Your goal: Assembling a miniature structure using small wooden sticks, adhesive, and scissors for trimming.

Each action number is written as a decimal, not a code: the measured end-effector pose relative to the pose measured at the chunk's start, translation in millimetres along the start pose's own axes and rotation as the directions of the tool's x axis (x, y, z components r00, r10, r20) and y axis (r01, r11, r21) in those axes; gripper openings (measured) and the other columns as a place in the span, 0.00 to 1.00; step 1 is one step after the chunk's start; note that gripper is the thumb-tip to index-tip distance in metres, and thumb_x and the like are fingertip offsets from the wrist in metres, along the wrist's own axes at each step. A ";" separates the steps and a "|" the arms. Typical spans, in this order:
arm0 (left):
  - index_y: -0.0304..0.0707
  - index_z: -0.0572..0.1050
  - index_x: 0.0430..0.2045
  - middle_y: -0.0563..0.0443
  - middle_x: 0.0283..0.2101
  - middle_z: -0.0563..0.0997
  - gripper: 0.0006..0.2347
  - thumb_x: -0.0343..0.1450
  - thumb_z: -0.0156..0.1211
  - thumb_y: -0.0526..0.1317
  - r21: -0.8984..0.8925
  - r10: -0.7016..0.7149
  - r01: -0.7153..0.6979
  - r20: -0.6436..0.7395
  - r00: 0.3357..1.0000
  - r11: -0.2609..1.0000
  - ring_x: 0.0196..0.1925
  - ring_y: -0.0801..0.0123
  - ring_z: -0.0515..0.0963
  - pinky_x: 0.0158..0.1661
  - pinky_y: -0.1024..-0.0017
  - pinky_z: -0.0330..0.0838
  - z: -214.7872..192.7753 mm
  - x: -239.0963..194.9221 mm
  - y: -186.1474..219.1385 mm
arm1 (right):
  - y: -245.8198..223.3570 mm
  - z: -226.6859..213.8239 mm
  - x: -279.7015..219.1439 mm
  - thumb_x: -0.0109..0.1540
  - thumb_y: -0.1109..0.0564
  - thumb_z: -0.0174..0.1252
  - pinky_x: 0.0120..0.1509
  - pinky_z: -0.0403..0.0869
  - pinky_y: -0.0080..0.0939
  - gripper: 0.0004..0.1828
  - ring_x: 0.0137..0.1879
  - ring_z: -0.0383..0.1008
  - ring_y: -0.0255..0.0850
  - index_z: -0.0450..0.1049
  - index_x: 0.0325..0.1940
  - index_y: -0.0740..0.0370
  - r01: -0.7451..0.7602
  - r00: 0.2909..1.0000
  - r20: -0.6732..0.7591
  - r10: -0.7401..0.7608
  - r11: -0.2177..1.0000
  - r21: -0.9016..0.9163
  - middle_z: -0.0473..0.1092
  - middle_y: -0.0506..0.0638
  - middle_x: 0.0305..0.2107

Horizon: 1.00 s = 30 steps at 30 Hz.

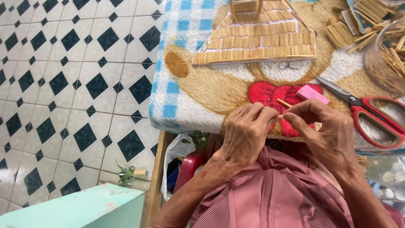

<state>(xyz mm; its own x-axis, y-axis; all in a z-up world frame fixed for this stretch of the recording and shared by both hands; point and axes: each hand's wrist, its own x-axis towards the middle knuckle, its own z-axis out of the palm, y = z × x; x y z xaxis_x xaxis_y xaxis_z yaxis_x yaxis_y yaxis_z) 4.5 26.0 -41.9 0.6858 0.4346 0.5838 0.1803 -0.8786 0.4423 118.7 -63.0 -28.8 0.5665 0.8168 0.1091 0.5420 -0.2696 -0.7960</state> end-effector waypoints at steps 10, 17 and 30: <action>0.32 0.66 0.24 0.48 0.25 0.65 0.03 0.64 0.53 0.30 -0.002 0.026 -0.026 0.040 0.999 1.000 0.27 0.62 0.67 0.29 0.70 0.62 1.5 -3.5 -1.4 | 1.0 2.1 -0.7 0.51 0.60 0.59 0.39 0.65 0.31 0.05 0.37 0.68 0.35 0.72 0.31 0.57 0.333 0.941 0.011 -0.337 0.924 -0.187 0.69 0.47 0.30; 0.35 0.67 0.23 0.50 0.26 0.68 0.04 0.62 0.56 0.33 -0.059 -0.069 0.070 0.025 0.997 0.996 0.28 0.65 0.70 0.33 0.69 0.66 10.5 -5.8 -6.8 | 9.1 2.8 -1.1 0.52 0.60 0.58 0.44 0.65 0.33 0.06 0.38 0.67 0.37 0.73 0.33 0.56 0.379 0.923 0.035 -0.384 0.887 -0.265 0.68 0.48 0.31; 0.37 0.70 0.26 0.51 0.29 0.74 0.03 0.63 0.52 0.33 -0.403 -0.490 0.482 0.092 0.867 0.778 0.24 0.75 0.72 0.25 0.83 0.70 -6.1 -8.4 -53.2 | 8.1 29.5 22.0 0.52 0.62 0.60 0.35 0.66 0.32 0.05 0.34 0.66 0.36 0.72 0.32 0.61 0.357 0.926 -0.083 -0.368 0.926 -0.127 0.68 0.49 0.27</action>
<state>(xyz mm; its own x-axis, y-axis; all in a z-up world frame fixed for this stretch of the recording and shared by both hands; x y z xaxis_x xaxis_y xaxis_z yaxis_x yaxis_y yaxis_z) -15.2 70.3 -66.1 0.5710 0.7889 0.2272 0.1865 -0.3941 0.8999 117.2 -32.1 -50.3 0.3764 0.8134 0.4434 0.7823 -0.0226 -0.6225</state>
